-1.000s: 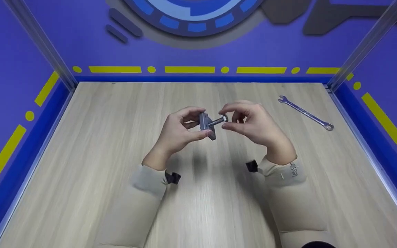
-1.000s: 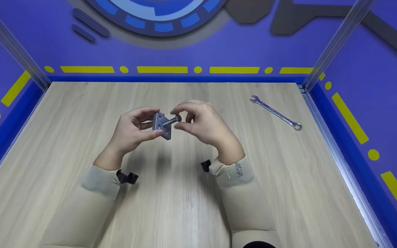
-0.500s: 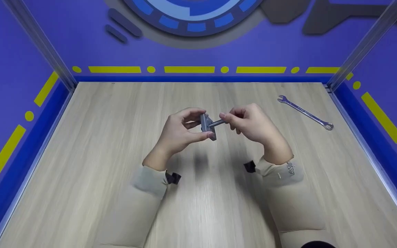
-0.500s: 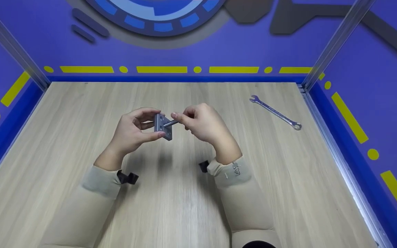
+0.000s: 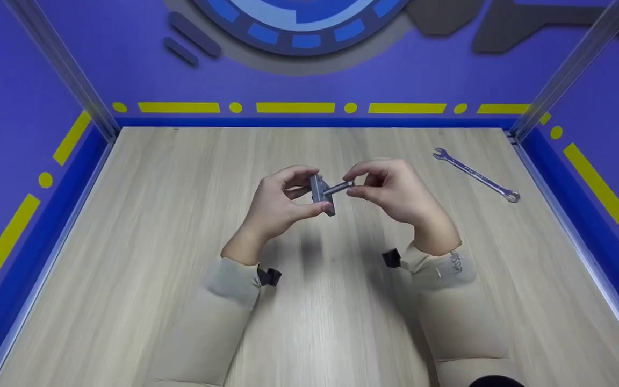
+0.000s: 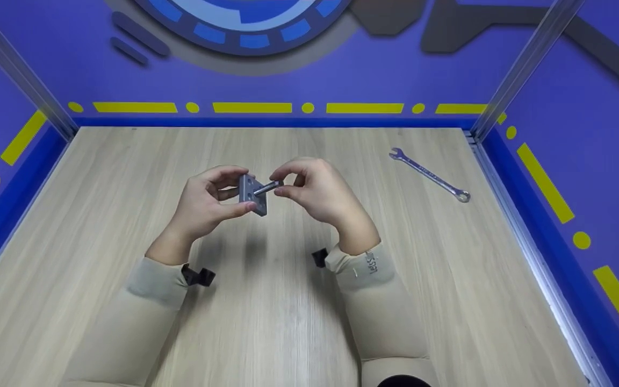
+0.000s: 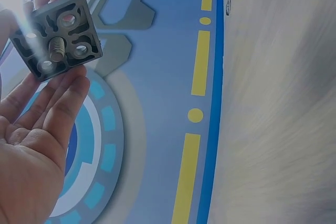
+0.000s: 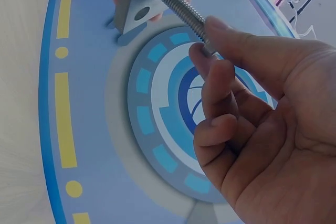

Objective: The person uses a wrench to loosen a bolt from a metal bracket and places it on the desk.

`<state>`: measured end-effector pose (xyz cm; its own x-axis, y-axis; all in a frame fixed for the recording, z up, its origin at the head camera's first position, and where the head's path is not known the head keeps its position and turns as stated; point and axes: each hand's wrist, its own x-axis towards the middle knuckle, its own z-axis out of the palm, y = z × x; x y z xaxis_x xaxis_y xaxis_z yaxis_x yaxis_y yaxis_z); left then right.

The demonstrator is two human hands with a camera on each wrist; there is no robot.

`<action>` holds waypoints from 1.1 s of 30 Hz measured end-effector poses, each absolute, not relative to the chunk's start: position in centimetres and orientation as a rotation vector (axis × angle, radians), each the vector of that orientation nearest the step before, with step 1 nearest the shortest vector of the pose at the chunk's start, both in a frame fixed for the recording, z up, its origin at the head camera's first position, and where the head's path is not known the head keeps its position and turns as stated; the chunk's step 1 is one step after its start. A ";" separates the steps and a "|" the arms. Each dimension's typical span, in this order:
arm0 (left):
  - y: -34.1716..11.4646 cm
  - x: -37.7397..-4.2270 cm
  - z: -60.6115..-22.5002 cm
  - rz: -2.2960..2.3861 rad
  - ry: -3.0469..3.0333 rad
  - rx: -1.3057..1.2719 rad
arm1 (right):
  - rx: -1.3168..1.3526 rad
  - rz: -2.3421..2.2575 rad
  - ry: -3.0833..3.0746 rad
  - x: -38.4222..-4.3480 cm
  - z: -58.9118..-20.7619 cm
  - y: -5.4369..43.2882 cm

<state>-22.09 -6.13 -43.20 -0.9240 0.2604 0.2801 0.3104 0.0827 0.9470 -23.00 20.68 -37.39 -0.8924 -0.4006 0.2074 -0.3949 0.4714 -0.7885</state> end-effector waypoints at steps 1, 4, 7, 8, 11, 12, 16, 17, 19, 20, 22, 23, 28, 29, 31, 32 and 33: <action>-6.1 -22.1 -43.2 -2.012 -2.284 -0.604 | -0.728 -1.437 2.692 -23.0 -37.4 20.7; -6.1 -22.1 -43.1 -2.011 -2.286 -0.604 | -0.715 -1.434 2.691 -23.1 -37.4 20.8; -6.1 -22.1 -43.1 -2.025 -2.278 -0.599 | -0.636 -1.423 2.689 -23.4 -37.5 20.8; -6.1 -22.1 -43.1 -2.029 -2.275 -0.597 | -0.599 -1.408 2.695 -23.5 -37.6 20.8; -6.0 -22.1 -43.1 -2.042 -2.273 -0.590 | -0.479 -1.380 2.686 -23.7 -37.8 20.6; -6.0 -22.1 -43.1 -2.041 -2.275 -0.589 | -0.454 -1.371 2.682 -23.7 -37.8 20.6; -5.9 -22.1 -43.1 -2.025 -2.291 -0.594 | -0.420 -1.367 2.663 -23.7 -38.0 20.4; -5.9 -22.1 -43.1 -2.019 -2.293 -0.595 | -0.424 -1.369 2.663 -23.7 -38.0 20.4; -5.9 -22.1 -43.1 -2.006 -2.297 -0.599 | -0.438 -1.367 2.672 -23.6 -37.9 20.4; -5.9 -22.1 -43.1 -2.004 -2.297 -0.600 | -0.444 -1.364 2.676 -23.6 -37.9 20.4; -5.9 -22.1 -43.1 -2.002 -2.297 -0.603 | -0.462 -1.367 2.677 -23.6 -37.9 20.4; -5.9 -22.1 -43.1 -2.004 -2.294 -0.604 | -0.471 -1.375 2.670 -23.6 -37.9 20.4; -6.0 -22.1 -43.2 -2.005 -2.287 -0.591 | -0.553 -1.464 2.596 -23.6 -37.9 20.4; -6.1 -22.1 -43.2 -2.003 -2.287 -0.586 | -0.568 -1.482 2.585 -23.6 -37.9 20.3; -6.1 -22.2 -43.2 -2.001 -2.288 -0.575 | -0.583 -1.509 2.581 -23.7 -37.9 20.3; -6.1 -22.2 -43.2 -1.998 -2.289 -0.571 | -0.585 -1.514 2.588 -23.7 -37.9 20.3; -6.1 -22.2 -43.2 -1.996 -2.290 -0.569 | -0.582 -1.519 2.594 -23.6 -37.8 20.3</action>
<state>-22.17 -6.14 -43.21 -0.9309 0.2400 0.2753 0.3055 0.0985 0.9471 -23.63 20.27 -37.83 -0.9246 -0.3614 0.1206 -0.2820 0.4365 -0.8544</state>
